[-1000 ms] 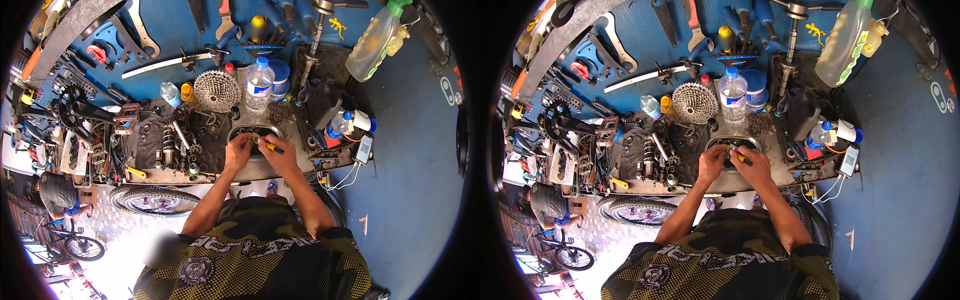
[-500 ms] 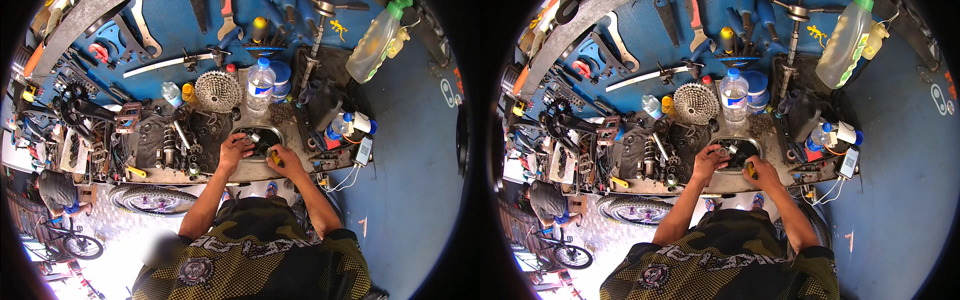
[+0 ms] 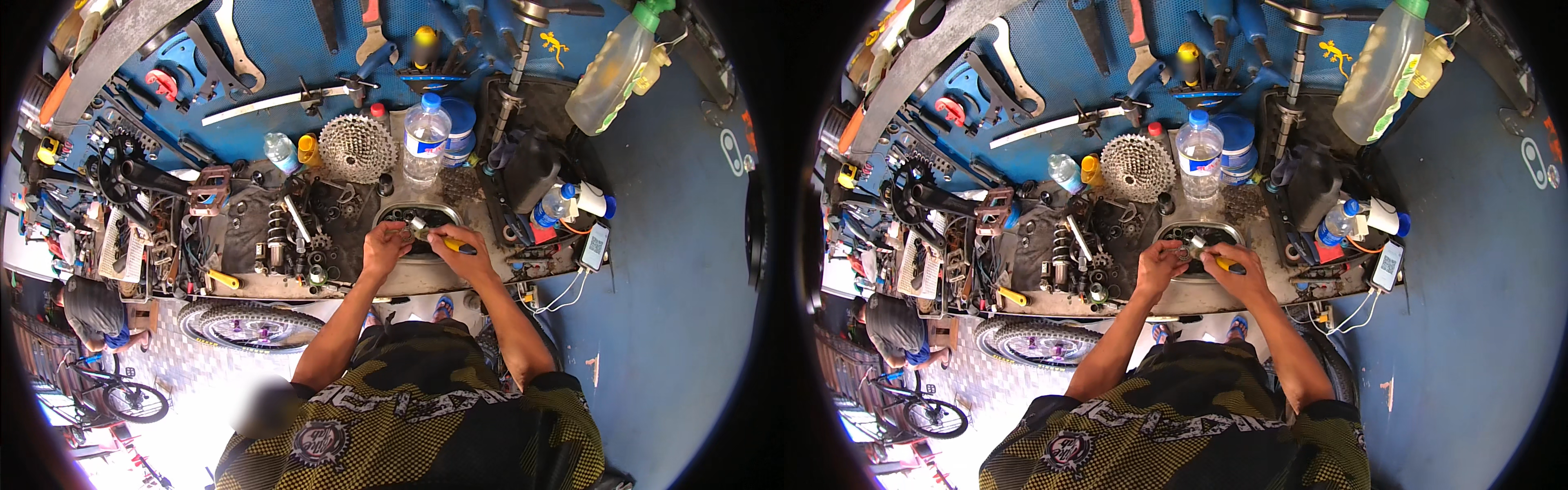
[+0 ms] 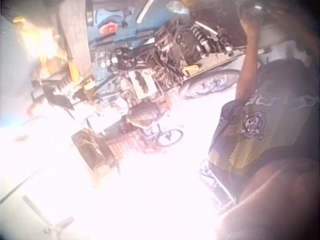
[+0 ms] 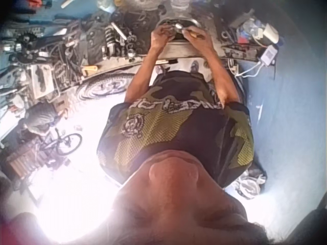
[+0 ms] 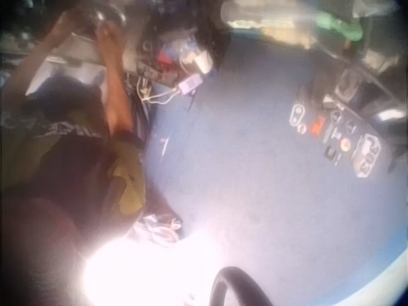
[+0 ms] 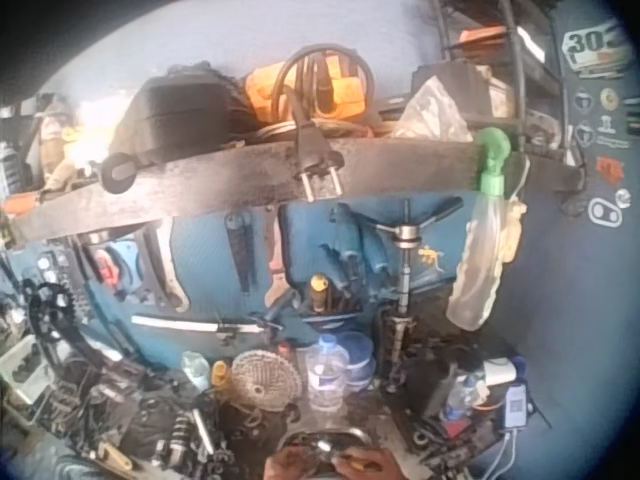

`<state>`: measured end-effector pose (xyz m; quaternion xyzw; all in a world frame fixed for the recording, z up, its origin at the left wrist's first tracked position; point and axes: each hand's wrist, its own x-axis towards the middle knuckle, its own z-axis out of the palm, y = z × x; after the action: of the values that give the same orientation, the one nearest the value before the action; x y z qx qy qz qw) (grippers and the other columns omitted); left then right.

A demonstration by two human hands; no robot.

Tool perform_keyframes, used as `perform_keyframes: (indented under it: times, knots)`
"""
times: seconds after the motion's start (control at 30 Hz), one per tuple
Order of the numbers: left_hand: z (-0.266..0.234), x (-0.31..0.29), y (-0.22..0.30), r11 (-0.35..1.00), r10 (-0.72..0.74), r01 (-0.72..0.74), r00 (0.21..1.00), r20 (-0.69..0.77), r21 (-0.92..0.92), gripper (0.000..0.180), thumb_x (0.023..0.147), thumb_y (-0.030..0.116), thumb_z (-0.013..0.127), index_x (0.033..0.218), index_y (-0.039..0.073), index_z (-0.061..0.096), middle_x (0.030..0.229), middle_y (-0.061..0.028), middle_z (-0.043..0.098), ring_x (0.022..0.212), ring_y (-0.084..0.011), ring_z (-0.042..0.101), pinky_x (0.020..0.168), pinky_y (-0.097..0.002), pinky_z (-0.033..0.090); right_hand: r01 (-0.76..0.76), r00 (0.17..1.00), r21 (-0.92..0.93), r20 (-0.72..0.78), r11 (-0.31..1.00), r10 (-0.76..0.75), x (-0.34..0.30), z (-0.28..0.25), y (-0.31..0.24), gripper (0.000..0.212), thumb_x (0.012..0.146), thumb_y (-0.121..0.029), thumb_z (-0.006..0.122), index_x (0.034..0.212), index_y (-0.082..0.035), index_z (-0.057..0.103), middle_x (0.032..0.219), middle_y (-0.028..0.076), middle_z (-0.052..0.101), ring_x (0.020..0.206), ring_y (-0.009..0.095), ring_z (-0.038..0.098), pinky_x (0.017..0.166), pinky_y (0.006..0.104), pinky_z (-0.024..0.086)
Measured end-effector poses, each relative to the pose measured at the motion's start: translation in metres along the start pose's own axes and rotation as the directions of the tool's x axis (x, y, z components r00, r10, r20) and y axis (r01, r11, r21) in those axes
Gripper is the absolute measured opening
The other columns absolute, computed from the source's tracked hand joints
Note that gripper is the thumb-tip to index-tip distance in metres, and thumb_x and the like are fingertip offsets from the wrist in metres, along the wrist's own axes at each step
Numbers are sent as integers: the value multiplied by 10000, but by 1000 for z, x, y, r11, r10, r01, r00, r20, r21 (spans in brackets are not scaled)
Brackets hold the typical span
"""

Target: The person scrubs a small cylindrical bicycle part with a toothbrush over a metal tray on a cluttered workbench. The person repeatedly dips the toothbrush into the tray and continues scrubbing the same part throughout the clip.

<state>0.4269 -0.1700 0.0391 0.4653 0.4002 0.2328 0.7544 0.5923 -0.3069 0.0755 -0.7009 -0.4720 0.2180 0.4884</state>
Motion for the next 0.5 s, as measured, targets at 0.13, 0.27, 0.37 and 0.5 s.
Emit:
perform_keyframes:
  times: [0.13, 0.27, 0.37, 0.5]
  knots:
    - [1, 2, -2, 992, 66, -65, 998, 1, 106, 248, 1072, -48, 579, 1298, -65, 680, 1137, -160, 791, 1025, -198, 784, 861, -334, 690, 86, 994, -46, 72, 995, -82, 6, -3, -19, 215, 967, -253, 829, 1067, -65, 805, 971, 100, 809, 925, 297, 744, 895, 408, 562]
    - [-2, 3, -3, 990, 85, -87, 996, 20, 107, 246, 1073, -50, 574, 1283, -82, 698, 1146, -162, 796, 997, -196, 792, 848, -331, 696, 166, 986, -91, 47, 982, -162, 3, -10, -22, 196, 958, -227, 841, 1050, -59, 799, 969, 111, 802, 915, 301, 730, 867, 421, 558]
    - [-1, 4, -5, 979, 116, -119, 993, 29, 165, 269, 1079, -44, 565, 1306, -89, 702, 1139, -160, 799, 972, -197, 802, 846, -328, 697, 258, 964, -85, 89, 962, -251, 2, -13, -24, 199, 944, -208, 858, 1052, -53, 798, 974, 123, 800, 903, 308, 723, 849, 422, 557]
    - [-4, 2, -4, 993, 29, -32, 999, 27, 117, 268, 1093, -26, 570, 1309, -91, 714, 1116, -159, 805, 962, -208, 816, 823, -320, 698, 271, 961, -72, 69, 960, -267, 4, -19, -21, 221, 932, -198, 870, 1078, -48, 801, 979, 123, 804, 898, 319, 724, 830, 419, 562]
